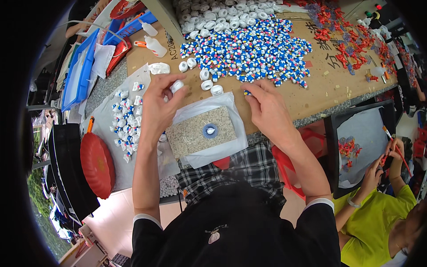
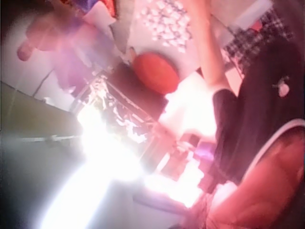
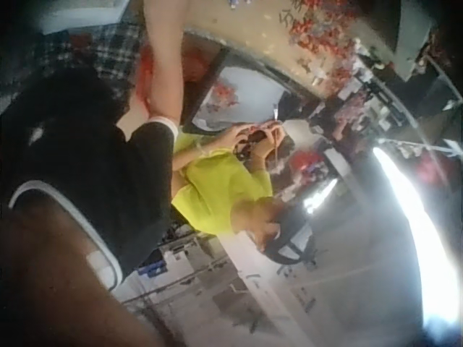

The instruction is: The person assembles small blue and white plastic components by hand, joining them to form figures.

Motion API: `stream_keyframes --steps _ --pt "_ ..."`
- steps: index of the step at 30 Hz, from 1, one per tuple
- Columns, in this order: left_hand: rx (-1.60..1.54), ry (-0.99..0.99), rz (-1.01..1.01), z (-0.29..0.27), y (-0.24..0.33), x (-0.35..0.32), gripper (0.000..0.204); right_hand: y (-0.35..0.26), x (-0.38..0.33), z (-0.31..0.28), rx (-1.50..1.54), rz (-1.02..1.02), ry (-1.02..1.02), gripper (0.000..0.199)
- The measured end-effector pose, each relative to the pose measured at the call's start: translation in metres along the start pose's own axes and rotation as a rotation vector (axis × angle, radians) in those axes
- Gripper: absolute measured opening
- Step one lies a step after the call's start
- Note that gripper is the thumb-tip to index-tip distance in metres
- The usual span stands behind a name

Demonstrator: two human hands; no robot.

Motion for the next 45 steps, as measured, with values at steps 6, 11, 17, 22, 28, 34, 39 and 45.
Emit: stream_keyframes --steps 6,11,17,22,28,34,39,45 --pt "-0.897 -0.169 -0.299 0.028 0.007 -0.068 0.023 -0.011 -0.018 0.022 0.863 0.138 -0.24 0.022" --pt "-1.302 -0.306 -0.395 0.076 0.026 -0.098 0.021 -0.044 -0.028 0.04 0.96 -0.177 -0.233 0.024" --pt "-1.428 -0.244 -0.394 0.087 0.019 -0.104 0.02 -0.061 -0.028 0.038 0.627 -0.215 -0.18 0.019" --pt "-1.369 -0.208 -0.42 0.089 0.016 -0.107 0.019 -0.06 -0.03 0.04 0.609 -0.139 -0.234 0.021" --pt "-1.412 -0.207 -0.425 0.086 0.015 -0.106 0.018 -0.049 -0.032 0.043 0.919 0.06 -0.155 0.019" --pt "-1.335 -0.117 -0.381 0.073 0.011 -0.112 0.027 -0.059 -0.025 0.027 0.436 -0.003 -0.173 0.019" --pt "-1.435 -0.021 -0.37 0.06 0.005 -0.114 0.035 -0.061 -0.021 0.032 0.164 -0.135 -0.147 0.018" --pt "-1.335 0.047 -0.264 0.047 0.001 -0.118 0.034 -0.074 -0.019 0.051 -0.06 -0.294 -0.174 0.014"
Point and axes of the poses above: each hand's wrist, its own x-axis towards the middle knuckle, its own z-axis out of the palm, y = z × x, the point moved 7 cm from there along x, towards the middle knuckle, and after that the axes turned 10 degrees about -y, right-handed, at the moved point
